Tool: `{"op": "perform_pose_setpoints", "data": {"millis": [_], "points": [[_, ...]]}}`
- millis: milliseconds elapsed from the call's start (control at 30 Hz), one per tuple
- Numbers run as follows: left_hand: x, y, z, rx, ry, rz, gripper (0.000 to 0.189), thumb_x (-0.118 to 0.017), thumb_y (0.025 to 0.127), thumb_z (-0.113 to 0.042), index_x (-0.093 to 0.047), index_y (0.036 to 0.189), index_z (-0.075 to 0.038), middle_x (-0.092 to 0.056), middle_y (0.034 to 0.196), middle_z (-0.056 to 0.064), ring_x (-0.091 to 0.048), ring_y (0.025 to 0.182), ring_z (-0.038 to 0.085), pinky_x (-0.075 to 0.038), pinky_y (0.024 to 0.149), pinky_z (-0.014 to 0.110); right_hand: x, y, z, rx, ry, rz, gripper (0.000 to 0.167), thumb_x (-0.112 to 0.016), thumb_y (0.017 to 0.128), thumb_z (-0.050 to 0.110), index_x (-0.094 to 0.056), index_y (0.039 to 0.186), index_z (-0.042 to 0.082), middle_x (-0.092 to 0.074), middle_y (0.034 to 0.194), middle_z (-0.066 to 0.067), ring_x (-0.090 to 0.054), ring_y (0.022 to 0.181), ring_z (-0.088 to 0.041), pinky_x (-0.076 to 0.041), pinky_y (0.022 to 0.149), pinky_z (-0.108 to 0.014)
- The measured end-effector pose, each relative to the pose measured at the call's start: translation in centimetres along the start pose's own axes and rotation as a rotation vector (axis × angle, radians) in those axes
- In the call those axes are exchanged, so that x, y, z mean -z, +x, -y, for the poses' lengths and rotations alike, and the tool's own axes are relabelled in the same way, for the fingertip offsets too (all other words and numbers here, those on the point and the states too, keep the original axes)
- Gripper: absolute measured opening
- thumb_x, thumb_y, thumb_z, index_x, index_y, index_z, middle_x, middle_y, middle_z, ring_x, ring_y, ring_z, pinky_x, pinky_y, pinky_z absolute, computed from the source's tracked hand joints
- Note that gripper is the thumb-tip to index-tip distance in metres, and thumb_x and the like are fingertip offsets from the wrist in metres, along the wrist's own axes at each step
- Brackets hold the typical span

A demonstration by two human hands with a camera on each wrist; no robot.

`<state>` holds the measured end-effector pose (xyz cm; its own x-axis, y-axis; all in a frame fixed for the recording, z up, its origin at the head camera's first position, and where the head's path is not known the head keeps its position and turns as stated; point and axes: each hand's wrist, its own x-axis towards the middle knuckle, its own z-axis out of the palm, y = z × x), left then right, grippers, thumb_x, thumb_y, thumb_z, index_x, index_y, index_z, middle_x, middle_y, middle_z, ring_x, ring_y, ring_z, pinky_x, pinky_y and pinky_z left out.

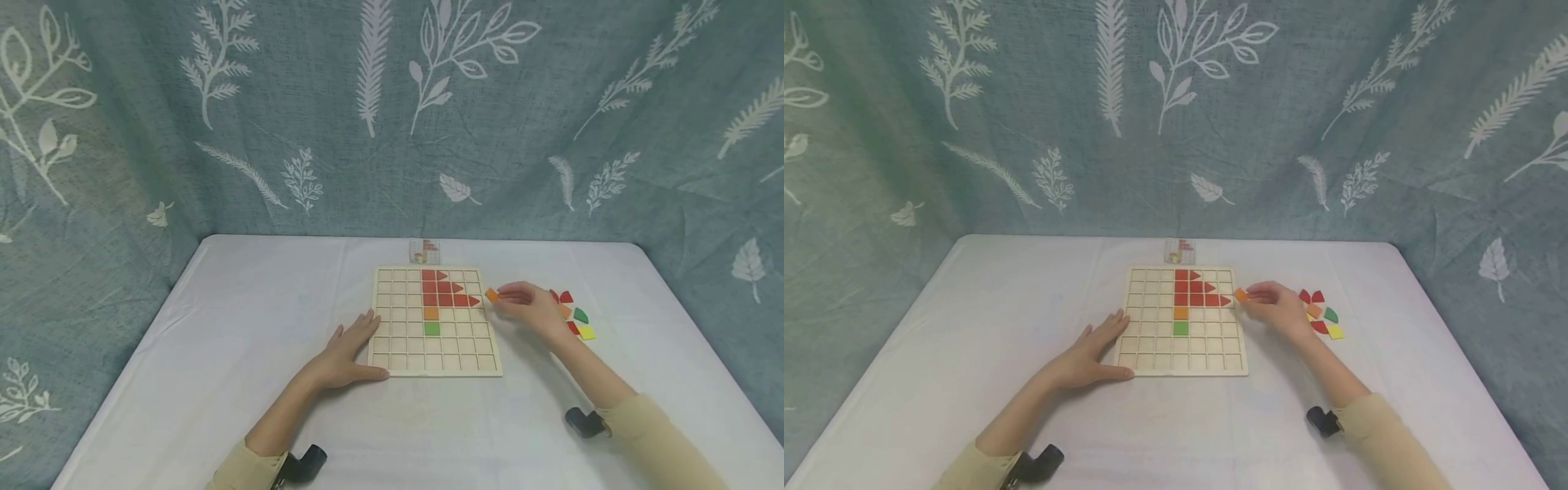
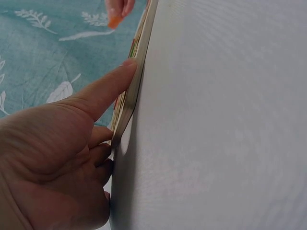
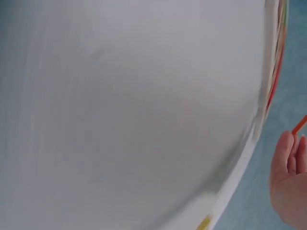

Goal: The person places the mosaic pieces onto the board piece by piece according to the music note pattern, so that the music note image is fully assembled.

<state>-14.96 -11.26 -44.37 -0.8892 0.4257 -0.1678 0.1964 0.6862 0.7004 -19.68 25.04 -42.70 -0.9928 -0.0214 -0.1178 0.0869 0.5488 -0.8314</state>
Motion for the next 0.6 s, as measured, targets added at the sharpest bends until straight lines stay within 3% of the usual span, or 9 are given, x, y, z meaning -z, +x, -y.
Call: {"op": "perform_pose_setpoints", "data": {"millis": [133, 267, 433, 600], "points": [[0.1, -0.1, -0.1, -0.001, -0.002, 0.002, 0.099, -0.080, 0.078, -0.038, -0.027, 0.153, -0.002, -0.015, 0.161, 0.013, -0.007, 0.149, 0.028, 0.004, 0.119, 0.050, -2.4, -0.8, 1.3, 0.052, 0.019, 0.080, 0.038, -0.074, 0.087, 0.030, -0.066, 0.117, 0.009, -0.068, 0.110, -0.007, -0.062, 0.103, -0.022, -0.051, 0.087, -0.033], [0.1, -0.1, 0.0, -0.002, -0.005, 0.004, 0.099, -0.080, 0.078, -0.039, -0.027, 0.153, -0.002, -0.015, 0.161, 0.013, -0.006, 0.149, 0.028, 0.005, 0.119, 0.049, -4.3, -1.4, 2.6, 0.162, 0.006, 0.188, 0.028, -0.076, 0.086, 0.024, -0.069, 0.110, 0.010, -0.069, 0.103, -0.002, -0.063, 0.097, -0.020, -0.053, 0.081, -0.033], [0.1, -0.1, 0.1, -0.013, -0.008, 0.008, 0.098, -0.079, 0.079, -0.038, -0.026, 0.153, -0.002, -0.015, 0.161, 0.013, -0.006, 0.149, 0.028, 0.005, 0.118, 0.050, -6.1, -1.8, 3.5, 0.301, -0.098, 0.277, 0.019, -0.078, 0.083, 0.019, -0.071, 0.101, 0.014, -0.070, 0.098, 0.004, -0.064, 0.090, -0.015, -0.055, 0.078, -0.031], [0.2, -0.2, 0.0, -0.010, -0.007, 0.008, 0.098, -0.079, 0.079, -0.039, -0.026, 0.153, -0.002, -0.015, 0.161, 0.012, -0.006, 0.149, 0.028, 0.005, 0.118, 0.050, -7.1, -2.0, 3.8, 0.392, -0.208, 0.339, 0.018, -0.078, 0.083, 0.016, -0.072, 0.100, 0.018, -0.068, 0.099, 0.011, -0.064, 0.096, -0.011, -0.054, 0.085, -0.031]]}}
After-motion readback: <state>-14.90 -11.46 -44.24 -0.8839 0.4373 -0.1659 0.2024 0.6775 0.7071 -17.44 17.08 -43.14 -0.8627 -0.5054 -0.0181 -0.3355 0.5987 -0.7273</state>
